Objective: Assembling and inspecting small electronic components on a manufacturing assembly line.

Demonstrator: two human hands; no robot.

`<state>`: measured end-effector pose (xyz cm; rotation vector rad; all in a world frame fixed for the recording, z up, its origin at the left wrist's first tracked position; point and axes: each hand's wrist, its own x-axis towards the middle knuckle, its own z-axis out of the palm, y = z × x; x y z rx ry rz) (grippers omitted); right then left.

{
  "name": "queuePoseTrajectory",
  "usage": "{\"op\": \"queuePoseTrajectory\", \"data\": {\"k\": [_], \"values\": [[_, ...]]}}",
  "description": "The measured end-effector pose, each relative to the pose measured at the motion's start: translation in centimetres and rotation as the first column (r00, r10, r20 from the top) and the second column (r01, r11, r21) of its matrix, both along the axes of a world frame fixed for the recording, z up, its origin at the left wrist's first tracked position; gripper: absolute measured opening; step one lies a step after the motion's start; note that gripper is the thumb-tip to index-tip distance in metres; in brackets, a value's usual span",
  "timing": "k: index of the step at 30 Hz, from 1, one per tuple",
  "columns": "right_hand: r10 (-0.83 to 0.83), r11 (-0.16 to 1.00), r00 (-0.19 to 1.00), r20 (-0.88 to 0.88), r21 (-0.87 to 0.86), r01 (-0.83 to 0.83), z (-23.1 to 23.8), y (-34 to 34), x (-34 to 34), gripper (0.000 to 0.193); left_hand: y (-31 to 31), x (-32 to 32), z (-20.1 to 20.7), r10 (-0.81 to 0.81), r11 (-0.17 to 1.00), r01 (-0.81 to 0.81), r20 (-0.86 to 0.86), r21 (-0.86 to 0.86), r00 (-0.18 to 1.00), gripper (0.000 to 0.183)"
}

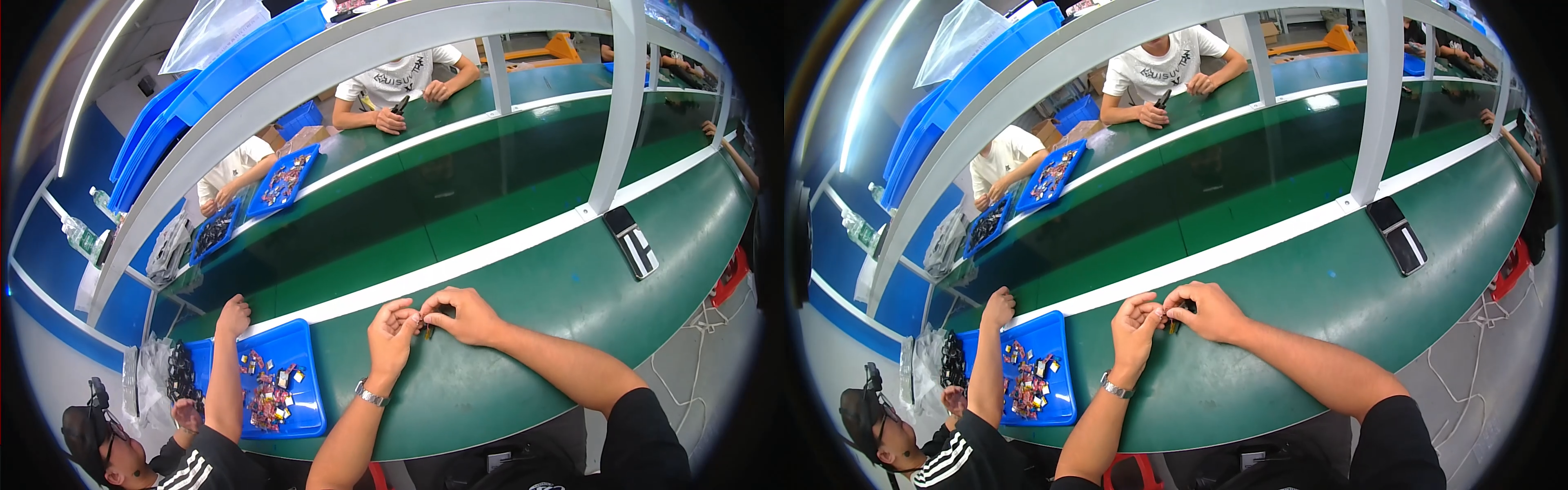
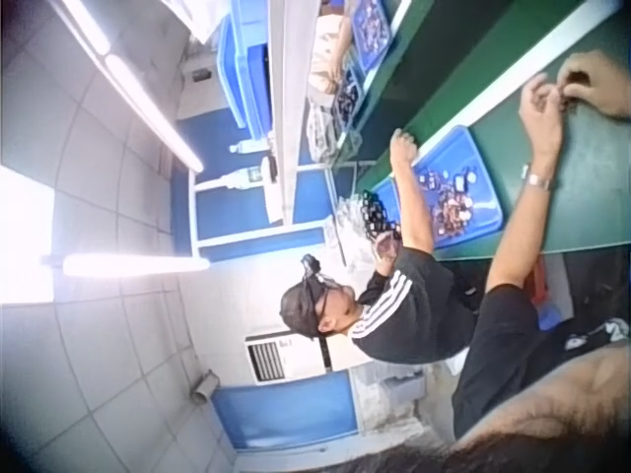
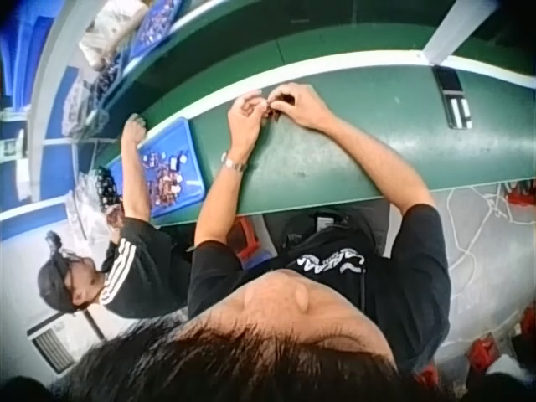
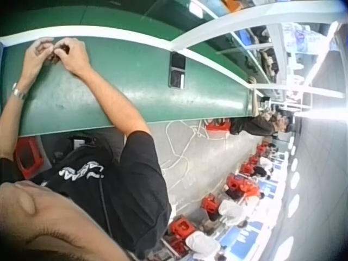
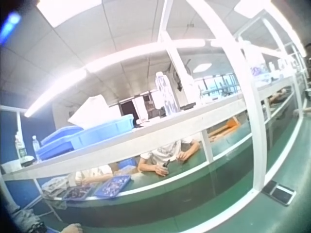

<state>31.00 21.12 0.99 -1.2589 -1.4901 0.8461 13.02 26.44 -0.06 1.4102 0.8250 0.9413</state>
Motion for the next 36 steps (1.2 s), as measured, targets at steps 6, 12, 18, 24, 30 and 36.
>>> {"op": "queuePoseTrajectory", "data": {"k": [6,12,18,24,30,36], "values": [[-0.014,0.998,0.997,0.077,0.062,0.009,0.11,0.13,-0.06,0.011,-0.01,-0.13,0.13,-0.007,1.0,0.008,0.049,-0.012,0.999,0.03],[-0.011,0.995,0.996,0.085,0.095,0.003,-0.2,0.23,0.01,0.01,0.33,-0.34,0.37,-0.034,0.997,0.037,0.037,-0.073,0.999,0.033],[0.03,0.999,0.996,-0.079,-0.04,-0.033,-0.11,0.18,0.24,0.01,0.79,-0.66,0.41,-0.092,0.993,0.098,0.077,-0.066,0.993,0.035],[0.061,0.994,0.998,0.004,-0.089,-0.06,0.46,0.11,0.39,0.011,0.73,-0.68,0.21,-0.077,0.996,0.078,0.044,-0.036,0.996,0.033],[0.091,0.99,0.996,0.0,-0.106,-0.09,0.61,0.15,0.62,0.011,0.68,-0.61,0.1,-0.087,0.996,0.087,0.028,-0.014,0.996,0.031],[0.135,0.987,0.99,-0.051,-0.078,-0.139,0.27,0.38,0.81,0.011,0.59,-0.6,0.03,-0.104,0.994,0.106,0.081,-0.015,0.991,0.028]]}}
